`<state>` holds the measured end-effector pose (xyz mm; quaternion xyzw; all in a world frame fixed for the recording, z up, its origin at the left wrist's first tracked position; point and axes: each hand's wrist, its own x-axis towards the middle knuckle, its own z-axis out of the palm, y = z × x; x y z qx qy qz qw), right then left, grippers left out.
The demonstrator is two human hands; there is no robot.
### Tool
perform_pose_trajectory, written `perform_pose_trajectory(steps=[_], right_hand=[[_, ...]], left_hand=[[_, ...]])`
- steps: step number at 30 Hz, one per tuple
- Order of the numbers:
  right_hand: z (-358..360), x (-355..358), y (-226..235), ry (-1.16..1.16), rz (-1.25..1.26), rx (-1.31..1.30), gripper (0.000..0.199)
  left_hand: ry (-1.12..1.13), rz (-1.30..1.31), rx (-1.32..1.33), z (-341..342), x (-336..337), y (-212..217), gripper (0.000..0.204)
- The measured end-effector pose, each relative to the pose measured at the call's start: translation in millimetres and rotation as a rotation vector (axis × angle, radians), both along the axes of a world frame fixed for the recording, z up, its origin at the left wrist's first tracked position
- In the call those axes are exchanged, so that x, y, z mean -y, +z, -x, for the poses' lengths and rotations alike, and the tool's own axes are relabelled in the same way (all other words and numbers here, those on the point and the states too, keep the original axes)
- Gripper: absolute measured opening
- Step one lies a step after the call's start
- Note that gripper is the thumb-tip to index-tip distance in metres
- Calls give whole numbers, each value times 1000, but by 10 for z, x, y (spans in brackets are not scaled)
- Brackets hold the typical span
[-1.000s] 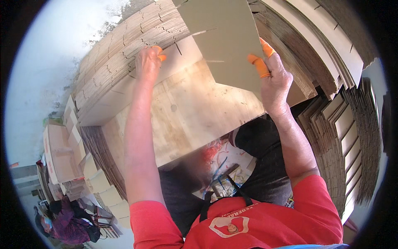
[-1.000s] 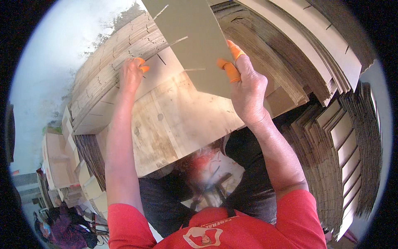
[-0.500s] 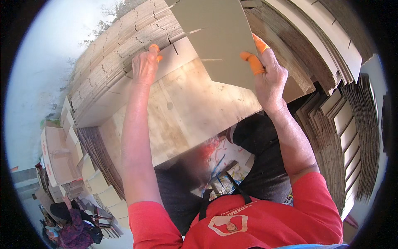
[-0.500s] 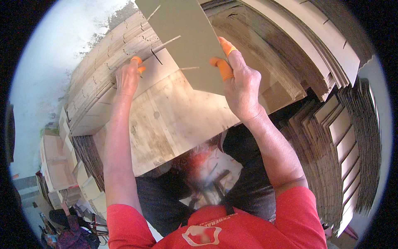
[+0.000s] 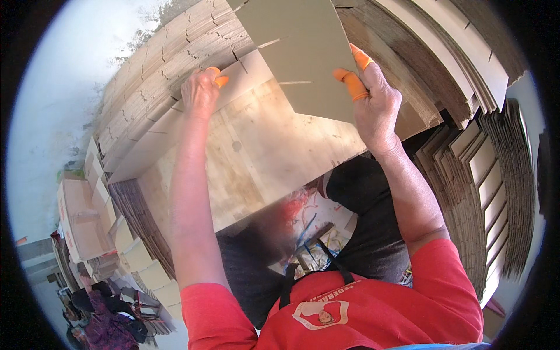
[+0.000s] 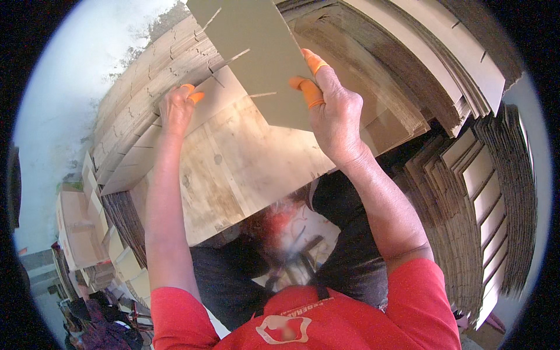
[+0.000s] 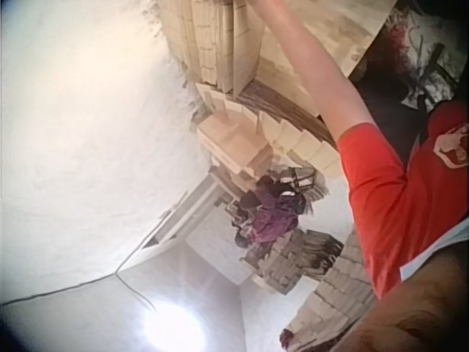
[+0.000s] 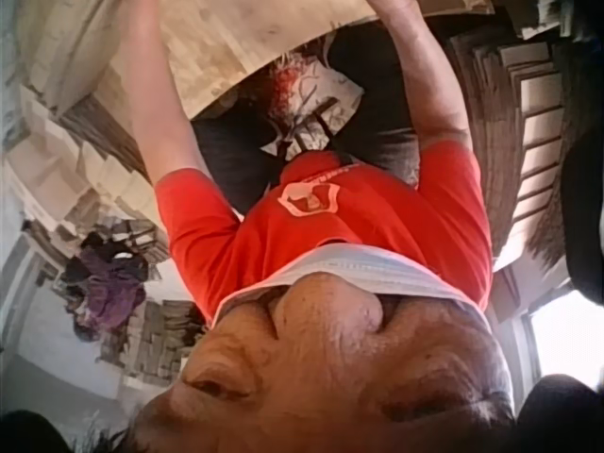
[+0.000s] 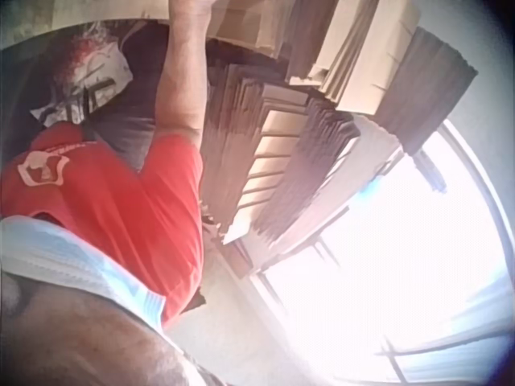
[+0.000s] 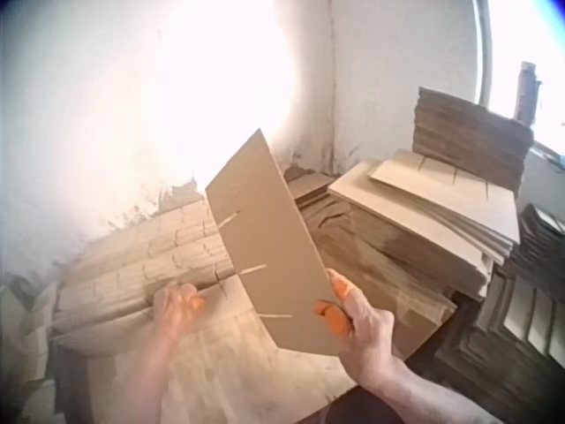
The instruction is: The person folds flat cardboard sheets into multi-compartment dividers by hand, repeatedly creasing along pre-scored lines and stacking the finished units. The person handles the cardboard directly without tools and places completed pieces into a growing stack.
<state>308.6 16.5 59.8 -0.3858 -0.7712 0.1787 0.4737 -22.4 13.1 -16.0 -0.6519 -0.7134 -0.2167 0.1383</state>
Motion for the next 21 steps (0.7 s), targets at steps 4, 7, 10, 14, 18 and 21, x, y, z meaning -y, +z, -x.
perform_pose_trajectory(steps=[4, 7, 10, 14, 18, 21], right_hand=[[-3, -3, -16, 8, 18, 11, 43], [4, -2, -15, 12, -6, -1, 42], [1, 7, -4, -7, 16, 7, 42], [-17, -27, -50, 6, -46, 3, 43], [-22, -13, -29, 15, -32, 1, 44], [2, 22, 1, 29, -8, -21, 44]], left_hand=[[-187, -220, -178, -57, -15, 101, 4], [-175, -222, -252, -91, 29, 106, 18], [-117, -34, -165, -132, 72, 101, 37], [11, 233, 16, -222, 99, 255, 57], [-88, 283, 89, -265, 202, 281, 63], [-80, 276, 56, -219, 279, 156, 45]])
